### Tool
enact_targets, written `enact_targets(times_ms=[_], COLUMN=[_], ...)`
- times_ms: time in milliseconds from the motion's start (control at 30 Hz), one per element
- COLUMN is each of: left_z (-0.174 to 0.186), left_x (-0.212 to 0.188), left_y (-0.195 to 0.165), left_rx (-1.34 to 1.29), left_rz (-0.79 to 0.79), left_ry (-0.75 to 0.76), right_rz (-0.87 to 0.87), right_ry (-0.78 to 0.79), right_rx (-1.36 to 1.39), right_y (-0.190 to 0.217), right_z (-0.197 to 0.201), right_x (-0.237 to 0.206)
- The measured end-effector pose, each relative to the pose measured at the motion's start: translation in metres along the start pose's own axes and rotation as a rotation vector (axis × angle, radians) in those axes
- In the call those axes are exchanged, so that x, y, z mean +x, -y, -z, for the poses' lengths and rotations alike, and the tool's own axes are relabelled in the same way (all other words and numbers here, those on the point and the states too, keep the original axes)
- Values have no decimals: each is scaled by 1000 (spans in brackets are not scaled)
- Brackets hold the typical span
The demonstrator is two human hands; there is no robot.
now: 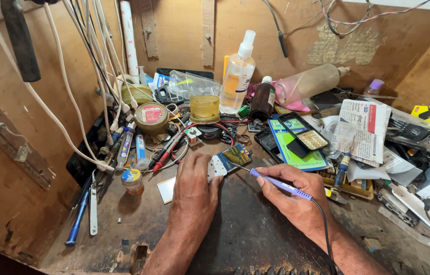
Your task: The person applies flux to a small circuit board and then uses a soldering iron to solder components on the board. The person holds the board with one hand and the soldering iron with the other, working on a cluttered workbench.
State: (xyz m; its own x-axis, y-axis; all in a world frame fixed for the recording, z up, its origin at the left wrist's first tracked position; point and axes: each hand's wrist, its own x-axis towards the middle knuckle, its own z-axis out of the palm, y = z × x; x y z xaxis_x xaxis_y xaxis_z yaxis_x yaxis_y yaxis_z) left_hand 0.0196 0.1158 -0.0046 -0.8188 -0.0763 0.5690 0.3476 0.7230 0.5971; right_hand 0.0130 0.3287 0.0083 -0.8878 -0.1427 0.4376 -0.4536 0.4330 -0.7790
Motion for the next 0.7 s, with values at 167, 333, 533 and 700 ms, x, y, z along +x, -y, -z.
enact_targets(times_ms=[167,333,533,700], left_z=[1,2,4,5], left_x=[0,-1,1,0], left_y=[0,-1,-3,-2], left_rx=[-3,-12,0,4], left_rz=[5,-4,20,26], left_ry=[2,-11,21,30], right_rz=[5,28,22,0], right_ry=[10,-3,-1,-18], right_rx=[-7,-5,-30,5], right_y=[0,0,3,6], right_z=[-1,0,-1,1], right_x=[-1,0,0,-2])
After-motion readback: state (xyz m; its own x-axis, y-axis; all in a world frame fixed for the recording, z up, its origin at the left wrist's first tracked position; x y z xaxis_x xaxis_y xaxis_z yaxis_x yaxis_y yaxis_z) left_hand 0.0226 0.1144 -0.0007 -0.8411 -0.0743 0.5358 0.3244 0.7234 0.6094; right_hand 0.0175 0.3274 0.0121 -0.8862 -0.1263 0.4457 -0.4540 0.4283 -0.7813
